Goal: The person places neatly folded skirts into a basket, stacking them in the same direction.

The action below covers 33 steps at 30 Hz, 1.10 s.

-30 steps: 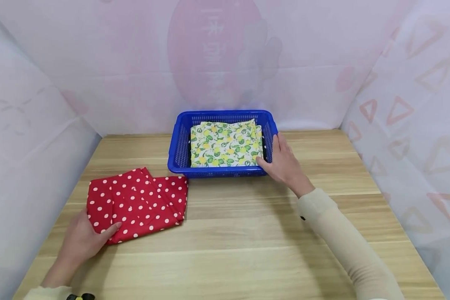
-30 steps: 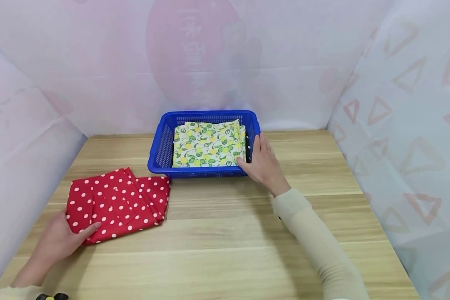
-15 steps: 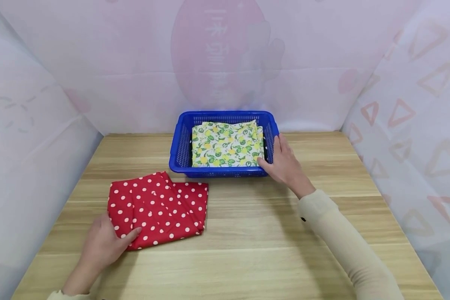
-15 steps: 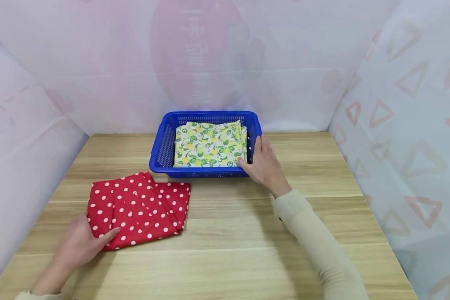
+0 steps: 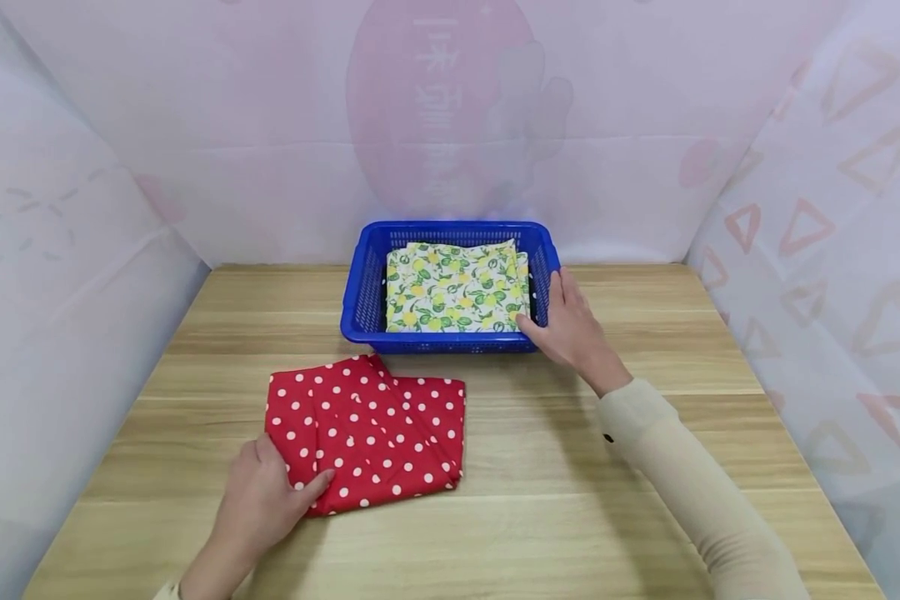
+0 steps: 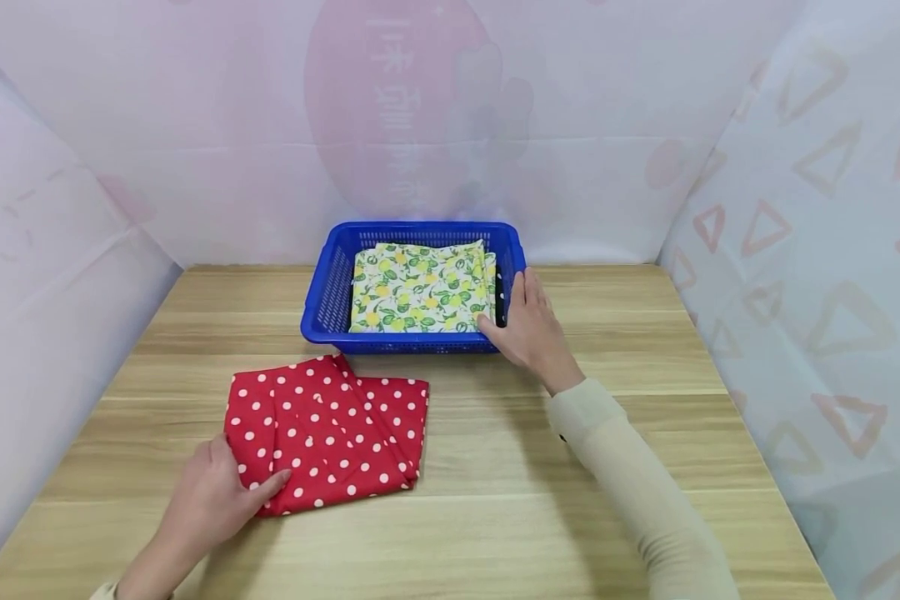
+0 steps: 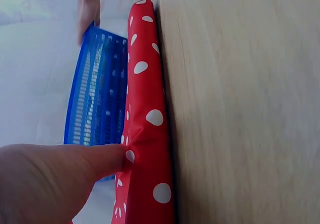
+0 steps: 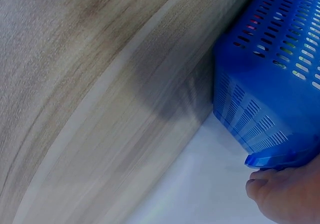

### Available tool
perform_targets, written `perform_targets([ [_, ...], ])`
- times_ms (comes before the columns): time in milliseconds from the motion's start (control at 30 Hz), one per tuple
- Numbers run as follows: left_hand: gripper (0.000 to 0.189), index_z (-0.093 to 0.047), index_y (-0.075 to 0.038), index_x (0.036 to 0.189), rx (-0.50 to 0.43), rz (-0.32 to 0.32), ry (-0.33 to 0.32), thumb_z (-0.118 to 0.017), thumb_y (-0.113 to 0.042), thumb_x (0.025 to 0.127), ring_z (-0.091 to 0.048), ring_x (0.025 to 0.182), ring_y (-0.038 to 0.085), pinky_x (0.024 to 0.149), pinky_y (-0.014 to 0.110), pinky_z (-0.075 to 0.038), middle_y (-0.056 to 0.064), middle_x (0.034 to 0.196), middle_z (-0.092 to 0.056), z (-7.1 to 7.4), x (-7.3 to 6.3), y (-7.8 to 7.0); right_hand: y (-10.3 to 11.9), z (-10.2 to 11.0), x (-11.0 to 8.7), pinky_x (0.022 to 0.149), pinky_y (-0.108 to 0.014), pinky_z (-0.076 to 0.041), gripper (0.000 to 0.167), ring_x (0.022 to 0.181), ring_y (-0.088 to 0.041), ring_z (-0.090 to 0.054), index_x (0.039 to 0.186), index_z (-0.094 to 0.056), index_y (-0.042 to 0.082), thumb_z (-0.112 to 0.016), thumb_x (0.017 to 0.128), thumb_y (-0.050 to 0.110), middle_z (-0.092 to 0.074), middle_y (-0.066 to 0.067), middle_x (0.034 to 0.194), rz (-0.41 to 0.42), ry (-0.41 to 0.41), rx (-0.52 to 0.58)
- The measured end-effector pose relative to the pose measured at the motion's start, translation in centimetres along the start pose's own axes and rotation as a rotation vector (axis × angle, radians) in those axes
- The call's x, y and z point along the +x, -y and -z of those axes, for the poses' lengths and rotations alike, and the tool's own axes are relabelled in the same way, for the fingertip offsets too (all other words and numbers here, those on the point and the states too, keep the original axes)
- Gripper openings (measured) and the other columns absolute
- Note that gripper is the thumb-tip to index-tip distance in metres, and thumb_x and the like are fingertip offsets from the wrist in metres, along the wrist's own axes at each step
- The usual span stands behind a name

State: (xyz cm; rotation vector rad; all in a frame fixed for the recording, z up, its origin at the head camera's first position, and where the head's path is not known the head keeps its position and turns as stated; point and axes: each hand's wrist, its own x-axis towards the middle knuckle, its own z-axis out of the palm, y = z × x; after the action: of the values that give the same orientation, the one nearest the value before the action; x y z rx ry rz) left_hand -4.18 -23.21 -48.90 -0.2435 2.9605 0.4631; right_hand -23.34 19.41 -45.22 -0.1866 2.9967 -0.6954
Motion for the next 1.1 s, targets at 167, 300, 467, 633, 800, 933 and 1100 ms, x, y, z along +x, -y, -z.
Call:
perform_targets([
  [167, 0.111, -0.034, 0.022, 0.138, 0.004, 0.004, 0.025, -0.094, -0.043, 0.072, -0.054, 0.118, 0.051, 0.089, 0.059, -0.063, 0.039, 0.127, -0.050, -0.5, -0.9, -1.9, -0.1, 0.1, -0.1, 0.135, -0.060, -0.010, 0.110, 0.166, -0.041, -0.001, 0.167, 0.006, -0.001, -0.050, 0.099, 0.064, 0.012, -0.019, 0.178, -0.006, -0.016, 0.004],
  [300, 0.111, -0.034, 0.021, 0.139, 0.003, -0.013, 0.023, -0.093, -0.046, 0.073, -0.055, 0.116, 0.048, 0.089, 0.058, -0.063, 0.037, 0.125, -0.051, -1.0, -1.3, -3.7, -0.1, 0.2, -0.1, 0.135, -0.060, -0.012, 0.109, 0.166, -0.041, -0.002, 0.167, 0.005, -0.002, -0.050, 0.099, 0.064, 0.010, -0.019, 0.178, -0.012, -0.027, 0.001],
  [467, 0.110, -0.037, 0.020, 0.138, 0.015, -0.039, 0.011, -0.093, -0.048, 0.073, -0.057, 0.110, 0.043, 0.085, 0.055, -0.065, 0.034, 0.121, -0.054, -1.7, -1.5, -5.8, -0.2, 0.3, 0.0, 0.134, -0.060, -0.012, 0.109, 0.166, -0.041, -0.002, 0.167, 0.005, -0.001, -0.050, 0.100, 0.065, 0.011, -0.018, 0.178, -0.012, -0.023, 0.002],
  [633, 0.108, -0.038, 0.019, 0.138, -0.003, -0.047, -0.003, -0.093, -0.048, 0.072, -0.057, 0.110, 0.041, 0.083, 0.054, -0.066, 0.032, 0.121, -0.054, -2.2, -1.6, -7.6, -0.5, 0.2, 0.1, 0.133, -0.062, -0.015, 0.109, 0.166, -0.042, -0.003, 0.167, 0.005, -0.001, -0.050, 0.100, 0.064, 0.010, -0.018, 0.178, -0.016, -0.030, 0.005],
  [800, 0.104, -0.042, 0.018, 0.134, -0.002, -0.037, -0.010, -0.094, -0.047, 0.071, -0.059, 0.104, 0.039, 0.077, 0.052, -0.067, 0.030, 0.116, -0.056, -2.3, -1.7, -8.6, -0.4, 0.3, 0.1, 0.134, -0.061, -0.014, 0.109, 0.166, -0.041, -0.003, 0.167, 0.003, -0.002, -0.046, 0.099, 0.067, 0.009, -0.018, 0.179, -0.009, -0.021, -0.001],
  [933, 0.096, -0.048, 0.017, 0.131, -0.025, -0.025, 0.011, -0.090, -0.049, 0.075, -0.061, 0.094, 0.033, 0.073, 0.050, -0.067, 0.026, 0.108, -0.060, -1.3, -1.3, -8.4, 0.1, 0.9, -0.2, 0.135, -0.059, -0.012, 0.108, 0.166, -0.041, -0.002, 0.167, 0.005, -0.002, -0.040, 0.101, 0.071, 0.011, -0.018, 0.178, 0.007, 0.005, -0.014],
  [1100, 0.076, -0.056, 0.011, 0.128, -0.126, -0.005, 0.041, -0.082, -0.047, 0.086, -0.066, 0.084, 0.025, 0.068, 0.040, -0.064, 0.020, 0.105, -0.067, 1.0, 0.1, -6.4, 2.0, 2.8, -1.8, 0.133, -0.060, -0.020, 0.098, 0.164, -0.042, -0.014, 0.168, -0.002, -0.001, -0.044, 0.105, 0.060, -0.002, -0.020, 0.178, 0.093, -0.040, -0.030],
])
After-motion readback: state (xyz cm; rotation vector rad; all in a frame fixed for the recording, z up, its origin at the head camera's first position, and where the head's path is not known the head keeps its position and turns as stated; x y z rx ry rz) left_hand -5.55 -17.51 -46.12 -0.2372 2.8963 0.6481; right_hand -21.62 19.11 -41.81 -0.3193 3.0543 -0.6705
